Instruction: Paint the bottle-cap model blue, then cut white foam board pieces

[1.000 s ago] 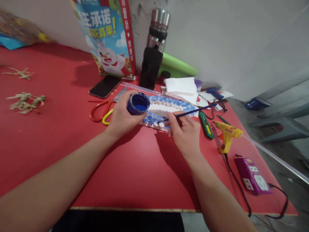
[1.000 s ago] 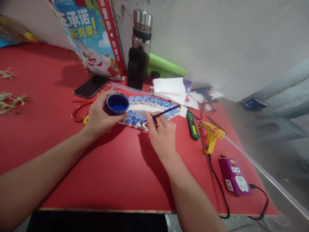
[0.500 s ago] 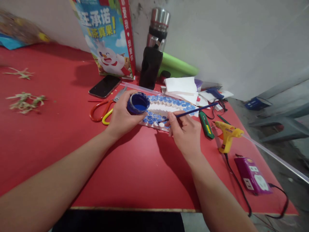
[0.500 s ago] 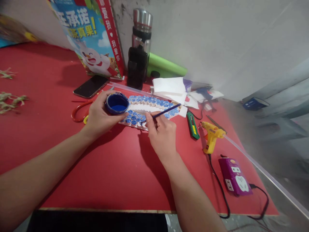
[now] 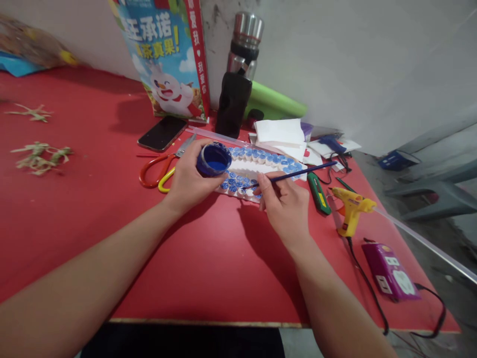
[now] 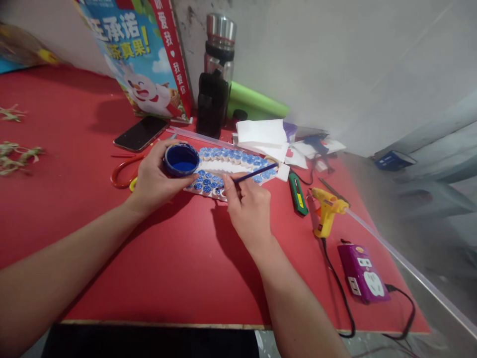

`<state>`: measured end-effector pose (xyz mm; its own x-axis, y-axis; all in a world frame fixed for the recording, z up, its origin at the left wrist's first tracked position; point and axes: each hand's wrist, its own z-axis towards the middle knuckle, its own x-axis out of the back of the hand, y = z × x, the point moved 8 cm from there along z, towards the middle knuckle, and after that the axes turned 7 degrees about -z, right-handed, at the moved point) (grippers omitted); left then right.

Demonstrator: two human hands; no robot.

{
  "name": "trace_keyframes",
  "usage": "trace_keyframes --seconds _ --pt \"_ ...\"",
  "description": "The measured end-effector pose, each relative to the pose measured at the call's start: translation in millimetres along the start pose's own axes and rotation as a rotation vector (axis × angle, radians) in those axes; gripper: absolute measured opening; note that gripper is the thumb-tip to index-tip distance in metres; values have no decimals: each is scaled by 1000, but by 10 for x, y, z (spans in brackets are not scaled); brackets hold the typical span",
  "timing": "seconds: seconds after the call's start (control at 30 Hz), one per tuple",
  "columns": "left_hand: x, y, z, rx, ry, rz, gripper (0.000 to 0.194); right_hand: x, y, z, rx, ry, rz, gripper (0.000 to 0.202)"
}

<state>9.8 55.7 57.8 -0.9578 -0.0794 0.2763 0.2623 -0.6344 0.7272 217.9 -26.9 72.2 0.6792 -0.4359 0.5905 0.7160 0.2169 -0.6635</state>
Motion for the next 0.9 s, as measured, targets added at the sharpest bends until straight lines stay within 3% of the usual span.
trace_keyframes --seconds 0.4,0.9 --pt "9 11 -1 2 4 12 56 -65 -41 -13 7 -72 -9 29" --pt "6 8 0 10 5 2 56 -76 -146 -19 83 -59 -87 30"
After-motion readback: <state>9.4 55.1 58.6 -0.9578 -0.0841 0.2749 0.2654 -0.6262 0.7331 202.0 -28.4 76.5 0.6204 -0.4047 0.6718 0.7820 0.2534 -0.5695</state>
